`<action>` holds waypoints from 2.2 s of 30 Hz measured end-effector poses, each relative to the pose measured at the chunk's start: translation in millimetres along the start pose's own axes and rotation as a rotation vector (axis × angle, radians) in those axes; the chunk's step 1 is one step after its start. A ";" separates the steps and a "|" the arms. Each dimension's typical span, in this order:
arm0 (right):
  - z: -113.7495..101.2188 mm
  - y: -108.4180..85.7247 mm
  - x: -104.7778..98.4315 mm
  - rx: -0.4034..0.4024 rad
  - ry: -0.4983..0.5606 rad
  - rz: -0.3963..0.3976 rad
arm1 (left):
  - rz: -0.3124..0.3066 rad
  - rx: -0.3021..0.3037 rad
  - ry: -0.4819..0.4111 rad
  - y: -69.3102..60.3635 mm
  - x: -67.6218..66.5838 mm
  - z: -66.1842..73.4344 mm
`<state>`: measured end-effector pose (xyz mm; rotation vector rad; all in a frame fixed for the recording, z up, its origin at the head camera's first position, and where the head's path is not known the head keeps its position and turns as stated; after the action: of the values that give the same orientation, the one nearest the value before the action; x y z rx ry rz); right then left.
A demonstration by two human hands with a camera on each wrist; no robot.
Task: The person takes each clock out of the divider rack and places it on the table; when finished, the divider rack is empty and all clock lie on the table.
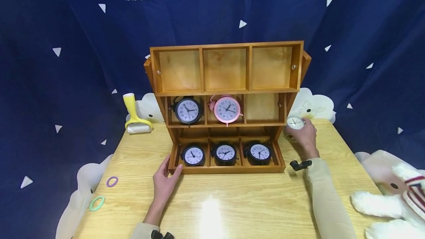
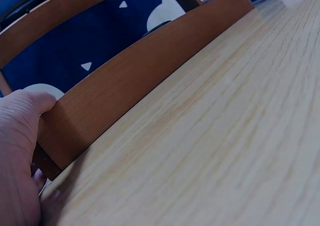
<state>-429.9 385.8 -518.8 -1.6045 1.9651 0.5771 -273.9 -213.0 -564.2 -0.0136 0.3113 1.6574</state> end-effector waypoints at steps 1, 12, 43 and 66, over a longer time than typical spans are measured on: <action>0.3 0.1 -1.7 -0.005 -0.002 0.008 | -0.002 -0.001 -0.001 -0.2 0.1 -0.5; 29.5 12.4 -30.0 0.070 -0.042 0.039 | -0.014 -0.018 0.014 -0.1 3.4 -2.2; 60.2 9.2 -61.9 0.137 -0.076 -0.007 | 0.017 0.004 0.036 -1.6 -0.1 0.6; -82.0 -83.4 -84.1 -0.318 0.176 0.392 | 0.016 0.002 0.017 1.4 -2.8 2.6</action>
<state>-346.5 380.6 -401.4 -1.4929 2.4434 0.9706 -274.5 -215.4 -560.9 -0.0241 0.3271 1.6735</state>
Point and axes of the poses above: each hand's wrist, its own y-axis towards the middle knuckle, its own x-axis out of the palm, z = x × y, the point moved 9 cm from there along y, towards the middle knuckle, and after that the axes turned 13 degrees about -z, right-handed, at the moved point
